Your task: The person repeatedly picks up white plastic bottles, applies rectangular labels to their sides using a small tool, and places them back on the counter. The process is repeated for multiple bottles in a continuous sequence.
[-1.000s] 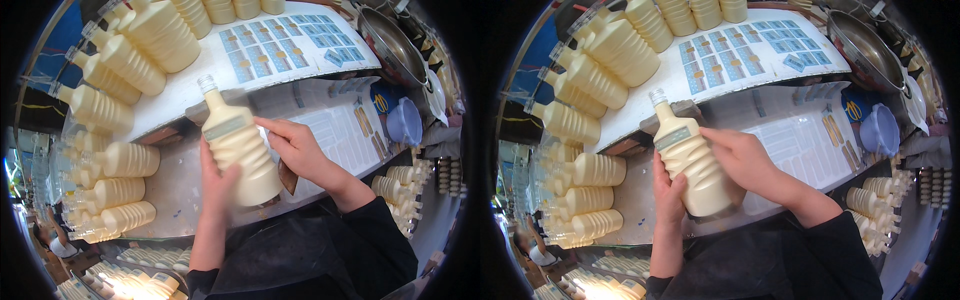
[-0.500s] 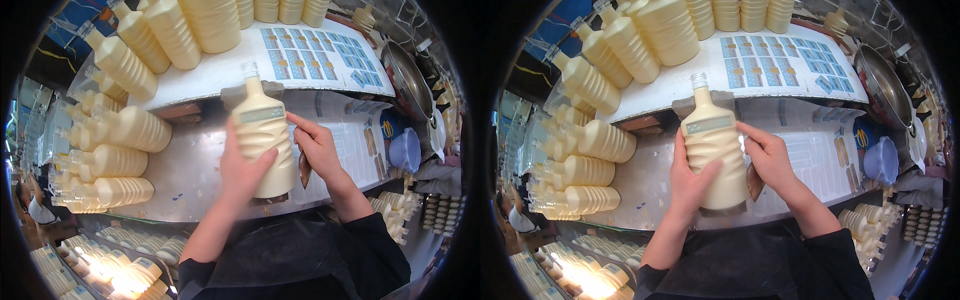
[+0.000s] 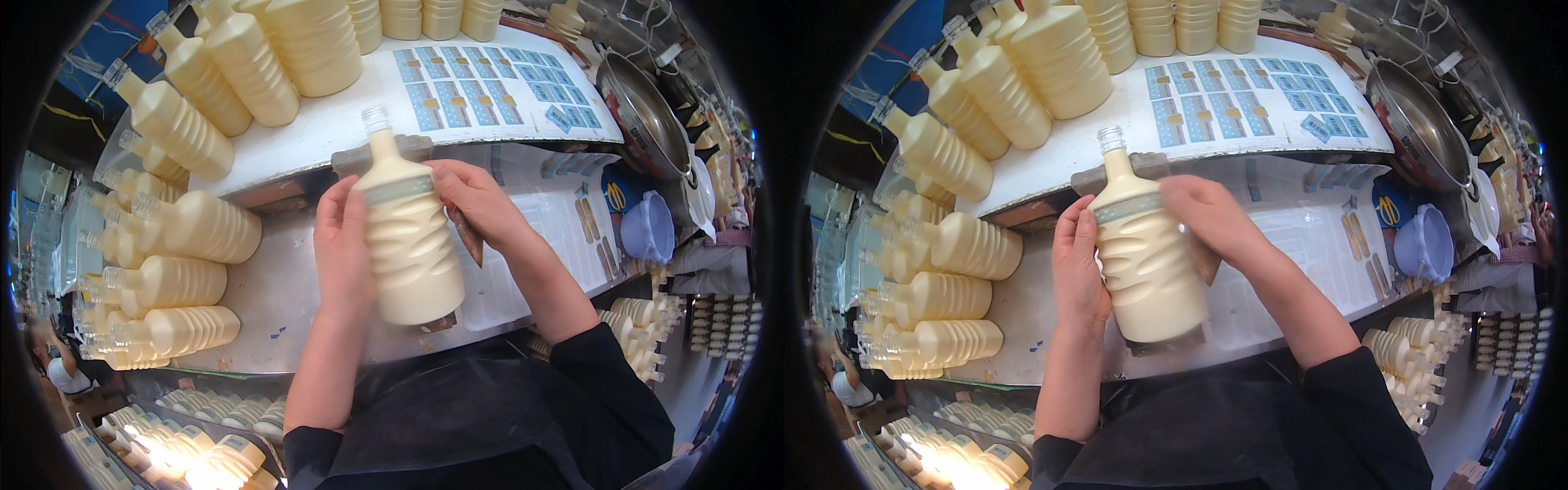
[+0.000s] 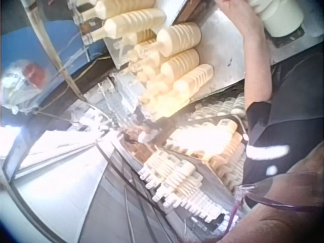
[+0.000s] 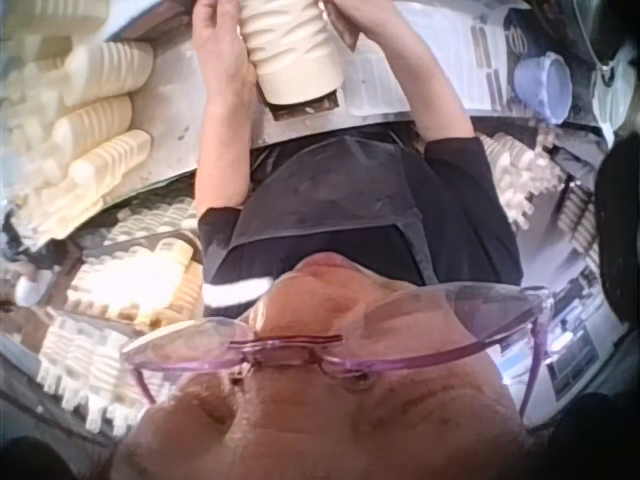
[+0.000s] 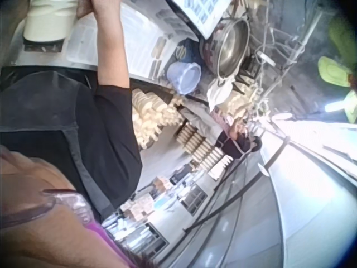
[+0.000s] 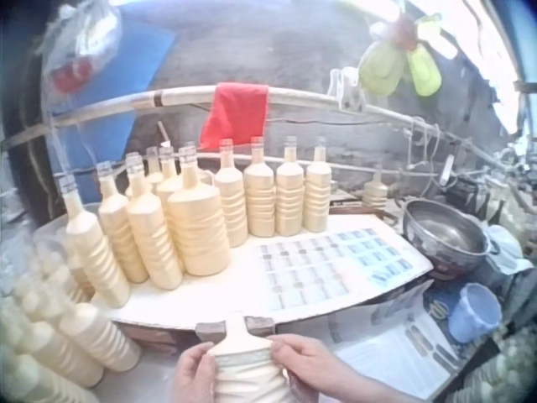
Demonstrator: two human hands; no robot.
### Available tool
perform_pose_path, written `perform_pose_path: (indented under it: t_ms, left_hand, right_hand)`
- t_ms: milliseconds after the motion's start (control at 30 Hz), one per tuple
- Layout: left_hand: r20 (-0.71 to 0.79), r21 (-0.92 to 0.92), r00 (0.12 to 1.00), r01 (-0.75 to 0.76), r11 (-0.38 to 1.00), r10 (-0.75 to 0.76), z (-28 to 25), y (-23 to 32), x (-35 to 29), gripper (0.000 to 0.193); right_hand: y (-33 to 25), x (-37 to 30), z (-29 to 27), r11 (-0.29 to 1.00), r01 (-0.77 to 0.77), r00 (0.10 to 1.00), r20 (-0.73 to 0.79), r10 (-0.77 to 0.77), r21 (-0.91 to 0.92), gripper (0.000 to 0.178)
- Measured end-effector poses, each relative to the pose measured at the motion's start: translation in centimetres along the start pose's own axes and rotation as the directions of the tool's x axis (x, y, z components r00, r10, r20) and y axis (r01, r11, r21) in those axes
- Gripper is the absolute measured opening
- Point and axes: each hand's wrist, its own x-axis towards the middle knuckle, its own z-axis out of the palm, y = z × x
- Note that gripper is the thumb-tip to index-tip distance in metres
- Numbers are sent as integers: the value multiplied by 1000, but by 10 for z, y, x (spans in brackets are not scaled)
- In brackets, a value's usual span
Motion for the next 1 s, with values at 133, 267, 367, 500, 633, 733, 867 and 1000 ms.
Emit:
perform_pose_path:
  t_ms: [133,267,367,500,633,733,867,1000]
  left_hand:
    - [-56,-15,998,-30,999,29,3,-4,2,26]
    - [-56,-65,998,-11,998,8,2,-7,3,26]
    - [-56,-67,998,-11,998,7,2,-8,4,26]
    - [-55,-60,998,-14,998,11,2,-7,4,26]
    - [-41,-89,998,46,995,-50,2,0,1,28]
    - [-17,-158,997,73,985,-77,1,2,-1,31]
    - [-53,-141,992,109,984,-117,4,3,-1,32]
    - [-35,-133,996,81,988,-87,6,4,-3,30]
  right_hand:
    - [6,6,2,1000,-8,1000,-27,8,-17,43]
    - [11,8,3,1000,-6,999,-38,6,10,41]
    - [14,8,3,1000,8,999,-54,-8,-5,40]
    - [14,8,4,997,29,998,-59,-33,-67,40]
    - [7,5,0,1000,-7,1000,-24,7,-11,41]
    - [9,3,0,1000,-8,1000,-13,8,1,41]
    - [3,-1,7,998,-5,999,-32,7,65,39]
    - [2,-2,8,998,-19,999,-41,22,65,38]
